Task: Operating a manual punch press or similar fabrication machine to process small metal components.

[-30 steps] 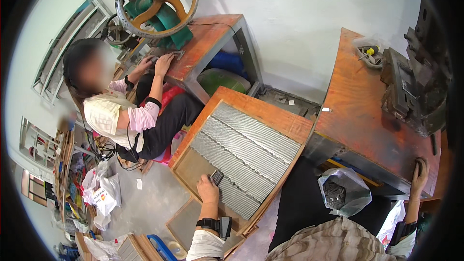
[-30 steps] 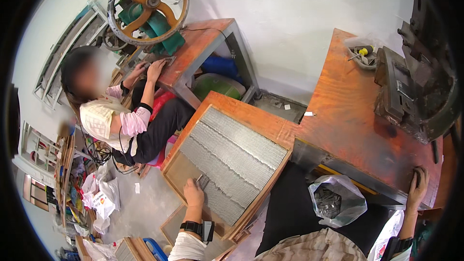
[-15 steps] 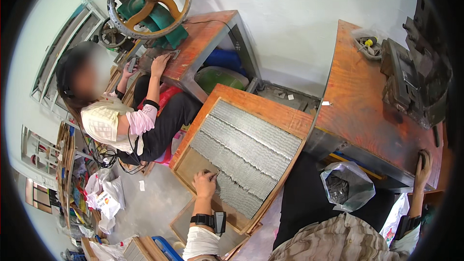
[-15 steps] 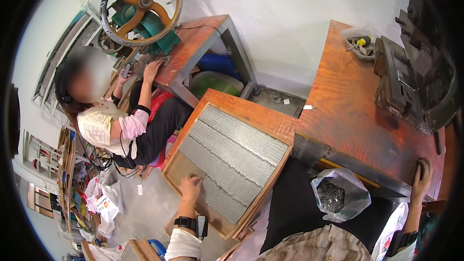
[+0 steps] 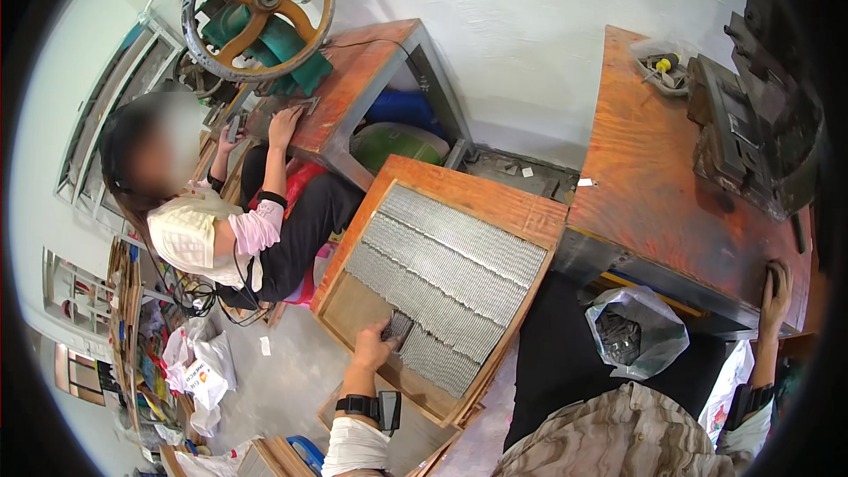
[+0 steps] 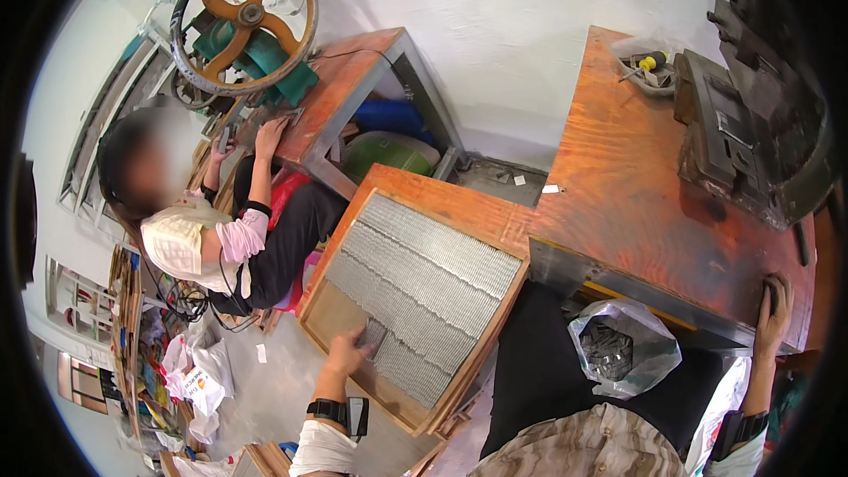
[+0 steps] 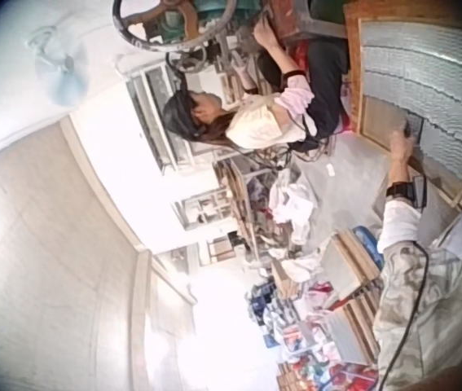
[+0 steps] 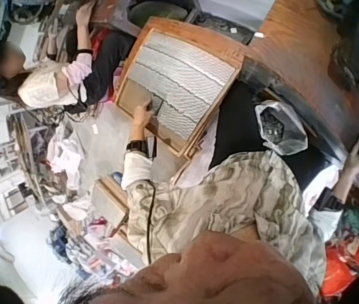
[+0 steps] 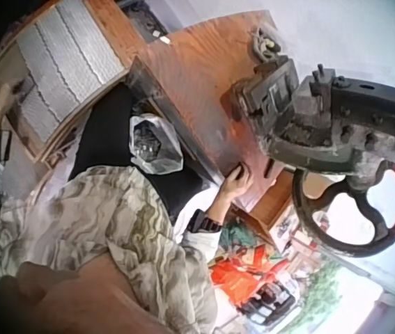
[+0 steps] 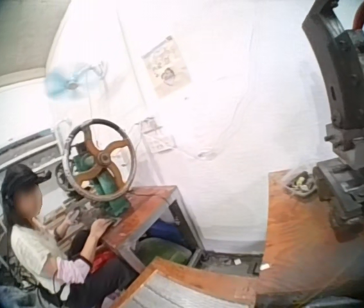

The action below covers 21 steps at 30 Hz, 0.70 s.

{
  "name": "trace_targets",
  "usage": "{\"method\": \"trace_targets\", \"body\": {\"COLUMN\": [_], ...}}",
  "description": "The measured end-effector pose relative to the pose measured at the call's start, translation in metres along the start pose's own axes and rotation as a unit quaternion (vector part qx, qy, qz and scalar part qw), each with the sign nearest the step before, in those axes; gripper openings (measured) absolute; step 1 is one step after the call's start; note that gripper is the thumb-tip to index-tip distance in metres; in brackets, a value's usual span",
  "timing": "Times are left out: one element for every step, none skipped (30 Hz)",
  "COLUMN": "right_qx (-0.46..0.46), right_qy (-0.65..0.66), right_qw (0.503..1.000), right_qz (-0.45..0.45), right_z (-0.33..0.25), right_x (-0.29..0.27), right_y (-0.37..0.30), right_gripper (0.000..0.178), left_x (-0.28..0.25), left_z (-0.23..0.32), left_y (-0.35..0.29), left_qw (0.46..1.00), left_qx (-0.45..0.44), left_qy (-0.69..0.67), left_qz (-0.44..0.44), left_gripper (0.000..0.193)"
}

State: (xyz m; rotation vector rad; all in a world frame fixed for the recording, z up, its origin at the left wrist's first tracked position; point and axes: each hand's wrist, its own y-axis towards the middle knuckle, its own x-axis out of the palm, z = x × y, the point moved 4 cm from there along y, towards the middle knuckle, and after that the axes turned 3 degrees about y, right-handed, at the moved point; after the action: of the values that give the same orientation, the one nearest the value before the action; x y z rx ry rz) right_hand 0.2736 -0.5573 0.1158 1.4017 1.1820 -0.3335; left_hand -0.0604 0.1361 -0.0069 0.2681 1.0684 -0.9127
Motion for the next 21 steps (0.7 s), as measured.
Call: {"method": "trace_targets", "body": {"right_qx": [-0.001,-0.002,0.000,0.002,0.004,0.007,0.005,0.003,0.007,0.002,-0.002,0.003,0.008,0.014,0.029,0.035,0.037,0.051,0.037,0.036,0.030], "right_qy": [0.006,0.013,0.014,0.016,0.018,0.017,0.013,0.009,0.009,0.008,0.006,0.002,0.002,-0.002,0.007,-0.042,-0.040,-0.024,-0.008,-0.017,-0.002], "right_qw": [1.000,1.000,1.000,1.000,1.000,1.000,1.000,1.000,1.000,1.000,1.000,1.000,0.999,0.999,0.999,0.997,0.996,0.996,0.996,0.996,0.996], "right_qz": [0.003,0.006,0.006,0.009,0.012,0.013,0.013,0.013,0.014,0.019,0.024,0.028,0.031,0.035,0.041,0.063,0.067,0.063,0.081,0.082,0.082], "right_z": [0.000,0.000,-0.001,-0.004,-0.007,-0.009,-0.012,-0.014,-0.015,-0.017,-0.019,-0.017,-0.014,-0.011,-0.011,-0.014,-0.017,-0.029,-0.043,-0.053,-0.060], "right_x": [0.000,-0.001,0.000,0.000,0.001,0.001,0.002,0.003,0.003,0.003,0.004,0.001,-0.003,-0.009,-0.017,-0.021,-0.018,-0.015,-0.013,-0.011,-0.014], "right_y": [0.000,-0.001,0.000,0.000,0.001,0.002,0.003,0.005,0.006,0.009,0.010,0.008,0.007,0.005,0.004,0.001,0.002,0.009,0.015,0.020,0.023], "right_gripper": [0.014,0.014,0.014,0.014,0.013,0.013,0.013,0.013,0.013,0.013,0.013,0.013,0.014,0.014,0.014,0.013,0.013,0.014,0.015,0.014,0.013], "left_x": [0.001,0.001,0.000,-0.001,-0.003,-0.004,-0.002,-0.002,-0.003,-0.002,-0.001,0.000,0.001,-0.002,-0.001,-0.013,-0.020,-0.031,-0.042,-0.050,-0.058], "left_z": [0.005,0.011,0.016,0.014,0.010,0.009,0.011,0.014,0.017,0.015,0.010,0.009,0.011,0.005,0.006,0.035,0.048,0.078,0.107,0.145,0.196], "left_y": [-0.002,-0.004,-0.006,-0.006,-0.007,-0.005,-0.007,-0.011,-0.015,-0.014,-0.010,-0.007,-0.003,-0.001,0.008,0.009,0.009,0.004,0.003,0.006,0.009], "left_qw": [1.000,0.998,0.990,0.990,0.992,0.994,0.994,0.992,0.988,0.988,0.990,0.991,0.992,0.992,0.986,0.988,0.981,0.960,0.953,0.942,0.951], "left_qx": [0.002,0.019,0.034,0.034,0.024,0.017,0.019,0.019,0.019,0.022,-0.009,-0.036,-0.023,-0.075,-0.122,-0.114,-0.069,-0.068,-0.051,-0.038,0.005], "left_qy": [0.001,0.067,0.133,0.135,0.117,0.099,0.101,0.112,0.124,0.126,0.106,0.085,0.082,0.016,-0.054,-0.064,-0.167,-0.252,-0.273,-0.319,-0.300], "left_qz": [-0.002,0.006,0.016,0.016,0.025,0.032,0.032,0.061,0.090,0.089,0.092,0.094,0.092,0.101,0.103,0.081,0.071,0.100,0.119,0.099,0.078], "left_gripper": [0.054,0.056,0.057,0.057,0.060,0.062,0.062,0.061,0.059,0.059,0.057,0.055,0.055,0.055,0.054,0.052,0.048,0.044,0.042,0.040,0.039]}}
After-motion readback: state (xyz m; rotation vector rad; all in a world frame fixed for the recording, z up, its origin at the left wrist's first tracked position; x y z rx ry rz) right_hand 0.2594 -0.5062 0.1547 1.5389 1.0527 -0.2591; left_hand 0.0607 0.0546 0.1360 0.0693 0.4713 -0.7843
